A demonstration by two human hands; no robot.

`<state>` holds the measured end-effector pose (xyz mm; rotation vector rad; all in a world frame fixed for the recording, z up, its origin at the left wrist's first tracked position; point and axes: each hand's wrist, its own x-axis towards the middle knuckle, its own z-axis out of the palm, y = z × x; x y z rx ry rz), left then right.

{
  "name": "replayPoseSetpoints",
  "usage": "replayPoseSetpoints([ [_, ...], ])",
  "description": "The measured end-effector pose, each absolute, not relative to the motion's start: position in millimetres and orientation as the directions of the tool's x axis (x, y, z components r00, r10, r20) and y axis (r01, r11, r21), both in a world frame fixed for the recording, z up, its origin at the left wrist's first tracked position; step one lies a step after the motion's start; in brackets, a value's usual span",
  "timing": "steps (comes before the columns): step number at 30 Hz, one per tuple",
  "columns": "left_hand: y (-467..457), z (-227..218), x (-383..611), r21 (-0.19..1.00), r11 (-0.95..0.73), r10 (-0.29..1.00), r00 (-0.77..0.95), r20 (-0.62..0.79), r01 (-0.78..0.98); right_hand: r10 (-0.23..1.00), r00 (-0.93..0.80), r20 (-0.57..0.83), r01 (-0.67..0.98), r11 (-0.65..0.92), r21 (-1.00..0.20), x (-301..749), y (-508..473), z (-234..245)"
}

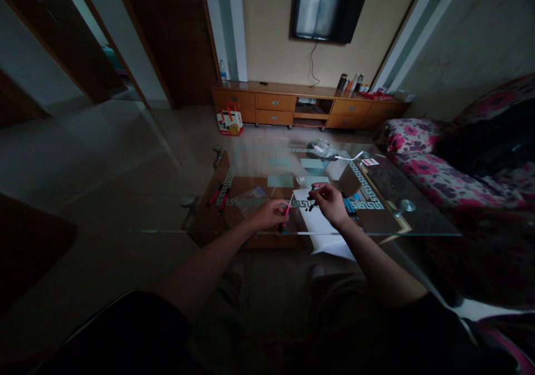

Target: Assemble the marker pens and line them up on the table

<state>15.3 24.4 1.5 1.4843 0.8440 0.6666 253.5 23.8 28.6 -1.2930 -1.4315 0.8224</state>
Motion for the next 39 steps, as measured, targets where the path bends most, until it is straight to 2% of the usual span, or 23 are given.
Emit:
replayPoseSetpoints([
  [4, 26.6, -3.3, 15.8, 0.992, 0.022, 0.818, 0.568, -0.087, 0.121, 0.995, 0.054, 0.084, -0.019, 0.085, -0.996, 241.5, 20.4, 31.7],
  [9, 24.0, 2.6, 15.7, 0.993, -0.018, 0.812, 0.581, -0.053, 0.116, 0.999, 0.024, 0.036, -0.136, 0.039, -0.990, 240.4, 15.9, 35.8],
  [19, 24.2, 2.0, 15.6, 0.994, 0.000, 0.815, 0.576, -0.063, 0.108, 0.999, 0.029, 0.022, -0.068, 0.024, -0.997, 241.8, 18.4, 32.2],
  [27, 24.8, -0.3, 15.7, 0.990, 0.024, 0.808, 0.580, -0.100, 0.136, 0.994, 0.037, 0.103, 0.131, 0.097, -0.987, 247.5, 25.8, 17.9],
  [34, 29.3, -11.0, 13.2, 0.988, -0.056, 0.764, 0.643, -0.051, 0.145, 0.995, -0.011, 0.104, -0.015, 0.103, -0.995, 243.4, 24.1, 19.9],
  [39, 30.8, -15.8, 12.6, 0.984, -0.099, 0.751, 0.660, -0.025, 0.151, 0.993, -0.018, 0.114, 0.007, 0.114, -0.993, 241.8, 23.2, 20.6],
])
